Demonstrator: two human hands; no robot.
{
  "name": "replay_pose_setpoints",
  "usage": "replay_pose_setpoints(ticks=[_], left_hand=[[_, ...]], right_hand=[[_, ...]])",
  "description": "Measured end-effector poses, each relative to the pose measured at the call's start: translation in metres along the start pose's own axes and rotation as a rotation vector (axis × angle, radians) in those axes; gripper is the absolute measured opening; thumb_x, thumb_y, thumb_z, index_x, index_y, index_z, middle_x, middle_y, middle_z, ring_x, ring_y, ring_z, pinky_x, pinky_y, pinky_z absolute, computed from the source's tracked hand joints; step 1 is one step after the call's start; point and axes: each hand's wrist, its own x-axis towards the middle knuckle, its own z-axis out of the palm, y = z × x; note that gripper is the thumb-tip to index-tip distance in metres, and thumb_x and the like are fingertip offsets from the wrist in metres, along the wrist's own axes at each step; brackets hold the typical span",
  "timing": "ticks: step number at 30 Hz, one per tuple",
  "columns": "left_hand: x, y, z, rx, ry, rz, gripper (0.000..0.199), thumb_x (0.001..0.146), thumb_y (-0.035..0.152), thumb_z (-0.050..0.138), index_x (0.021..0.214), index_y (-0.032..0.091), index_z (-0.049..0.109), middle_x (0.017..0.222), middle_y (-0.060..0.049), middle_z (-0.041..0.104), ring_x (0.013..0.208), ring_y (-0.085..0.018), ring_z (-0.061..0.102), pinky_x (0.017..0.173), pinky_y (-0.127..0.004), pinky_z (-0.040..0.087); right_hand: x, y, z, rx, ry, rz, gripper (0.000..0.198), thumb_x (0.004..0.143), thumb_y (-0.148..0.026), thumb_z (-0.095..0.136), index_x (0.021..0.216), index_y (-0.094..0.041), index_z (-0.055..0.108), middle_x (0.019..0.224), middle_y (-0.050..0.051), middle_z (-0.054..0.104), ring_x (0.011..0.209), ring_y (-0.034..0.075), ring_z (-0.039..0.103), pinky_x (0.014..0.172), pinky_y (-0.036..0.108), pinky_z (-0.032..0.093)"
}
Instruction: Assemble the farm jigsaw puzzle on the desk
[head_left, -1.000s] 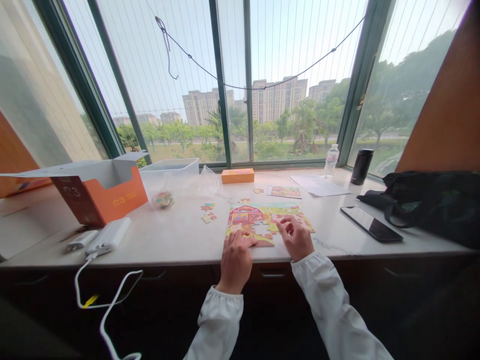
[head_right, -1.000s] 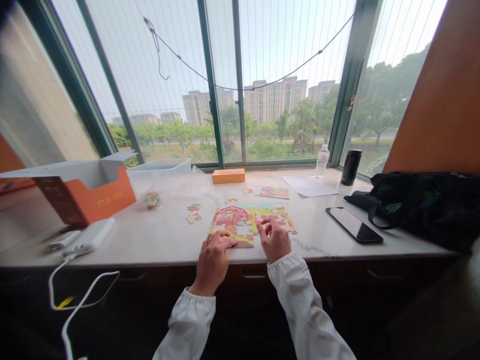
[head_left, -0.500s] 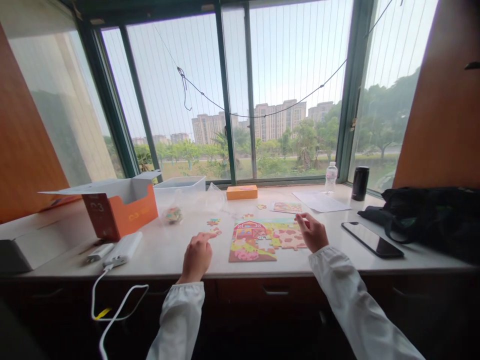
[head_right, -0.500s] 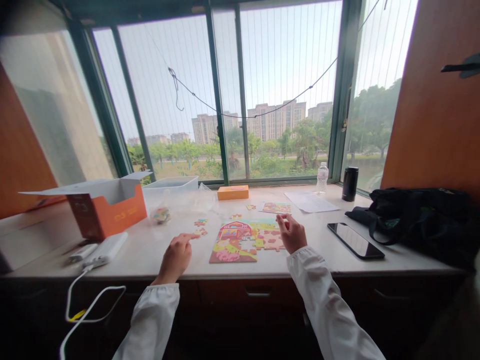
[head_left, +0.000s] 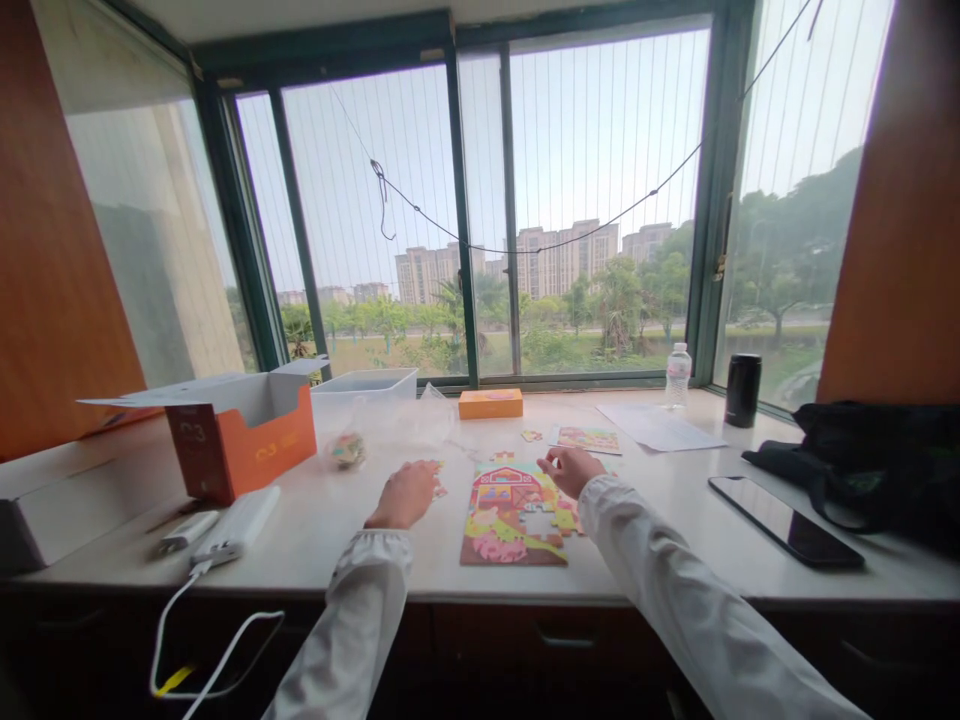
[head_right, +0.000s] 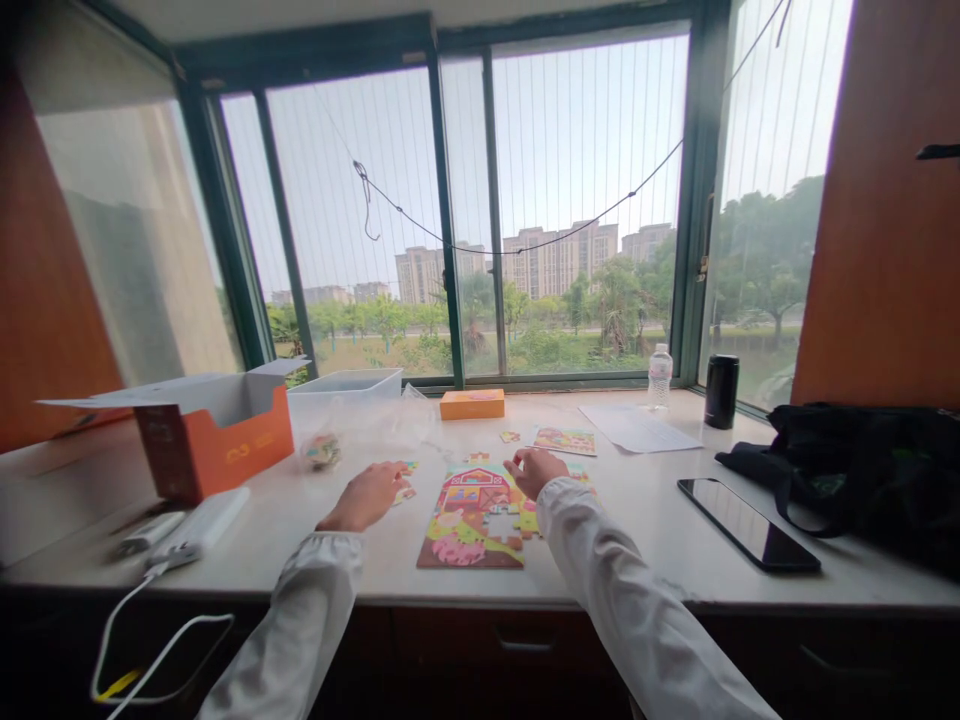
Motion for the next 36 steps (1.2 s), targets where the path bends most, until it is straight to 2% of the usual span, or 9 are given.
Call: replay_pose_setpoints(ticks=[7, 11, 14, 18, 21, 26, 29, 32, 36], left_hand=[[0.08, 0.053, 0.005, -0.037, -0.144, 0.062, 0.028, 0.084, 0.03, 0.064, 0.11, 0.026, 0.071, 0.112, -0.009, 0.072, 0.105, -0.026, 0.066, 0.086, -0.034, 0.05], [0.105, 0.06, 0.037, -0.101, 0.04, 0.157, 0.04, 0.094, 0.035, 0.051, 0.131, 0.023, 0.059, 0.13, -0.012, 0.064, 0.121, -0.024, 0.058, 0.099, -0.035, 0.044], [0.112, 0.052, 0.066, -0.116, -0.023, 0.26, 0.052, 0.094, 0.04, 0.05, 0.142, 0.021, 0.048, 0.132, -0.014, 0.062, 0.122, -0.027, 0.058, 0.1, -0.037, 0.044], [0.114, 0.047, 0.083, -0.128, -0.125, 0.268, 0.057, 0.093, 0.041, 0.051, 0.146, 0.021, 0.042, 0.13, -0.015, 0.063, 0.116, -0.028, 0.061, 0.095, -0.037, 0.047], [0.119, 0.05, 0.087, -0.208, -0.086, 0.272, 0.056, 0.094, 0.033, 0.051, 0.147, 0.019, 0.041, 0.127, -0.014, 0.065, 0.116, -0.027, 0.061, 0.096, -0.035, 0.045], [0.128, 0.052, 0.097, -0.345, -0.002, 0.297, 0.06, 0.088, 0.022, 0.058, 0.146, 0.016, 0.041, 0.123, -0.011, 0.066, 0.116, -0.023, 0.058, 0.102, -0.034, 0.043], [0.127, 0.052, 0.096, -0.389, 0.089, 0.332, 0.061, 0.083, 0.017, 0.061, 0.142, 0.017, 0.046, 0.121, -0.01, 0.064, 0.113, -0.021, 0.058, 0.102, -0.035, 0.044], [0.125, 0.054, 0.087, -0.463, 0.152, 0.378, 0.047, 0.085, 0.013, 0.057, 0.132, 0.02, 0.057, 0.109, -0.007, 0.065, 0.098, -0.017, 0.062, 0.095, -0.032, 0.049], [0.12, 0.063, 0.068, -0.551, 0.213, 0.452, 0.038, 0.088, 0.012, 0.052, 0.123, 0.02, 0.062, 0.099, -0.004, 0.067, 0.088, -0.014, 0.063, 0.088, -0.029, 0.051]], right_hand=[[0.054, -0.022, 0.024, -0.038, -0.135, -0.006, 0.011, 0.078, -0.031, 0.071, 0.088, -0.027, 0.075, 0.088, 0.003, 0.072, 0.085, 0.018, 0.066, 0.07, 0.028, 0.044], [0.071, -0.017, 0.037, -0.043, -0.088, -0.066, 0.016, 0.082, -0.031, 0.067, 0.096, -0.027, 0.073, 0.094, 0.002, 0.071, 0.092, 0.018, 0.066, 0.078, 0.029, 0.045], [0.078, 0.0, 0.05, -0.037, -0.011, -0.15, 0.02, 0.089, -0.03, 0.058, 0.105, -0.027, 0.07, 0.103, 0.003, 0.07, 0.097, 0.017, 0.064, 0.087, 0.031, 0.044], [0.082, 0.019, 0.067, -0.033, -0.027, -0.141, 0.025, 0.089, -0.034, 0.059, 0.11, -0.024, 0.07, 0.11, 0.007, 0.067, 0.102, 0.02, 0.063, 0.091, 0.034, 0.042], [0.08, 0.021, 0.075, -0.043, -0.063, -0.158, 0.031, 0.088, -0.035, 0.061, 0.117, -0.027, 0.068, 0.123, 0.007, 0.063, 0.117, 0.024, 0.055, 0.098, 0.039, 0.037], [0.075, 0.016, 0.081, -0.026, -0.089, -0.152, 0.027, 0.091, -0.033, 0.057, 0.115, -0.03, 0.07, 0.123, 0.006, 0.064, 0.119, 0.026, 0.053, 0.101, 0.044, 0.033], [0.078, 0.015, 0.084, 0.037, -0.029, -0.145, 0.029, 0.088, -0.033, 0.063, 0.116, -0.028, 0.069, 0.121, 0.006, 0.066, 0.114, 0.024, 0.057, 0.1, 0.041, 0.036], [0.084, 0.015, 0.085, 0.196, 0.048, -0.115, 0.021, 0.088, -0.032, 0.062, 0.106, -0.025, 0.07, 0.102, 0.004, 0.073, 0.096, 0.018, 0.065, 0.09, 0.033, 0.045], [0.087, 0.014, 0.069, 0.391, 0.127, -0.113, 0.012, 0.087, -0.026, 0.061, 0.09, -0.022, 0.071, 0.085, 0.001, 0.074, 0.079, 0.014, 0.067, 0.077, 0.026, 0.05]])
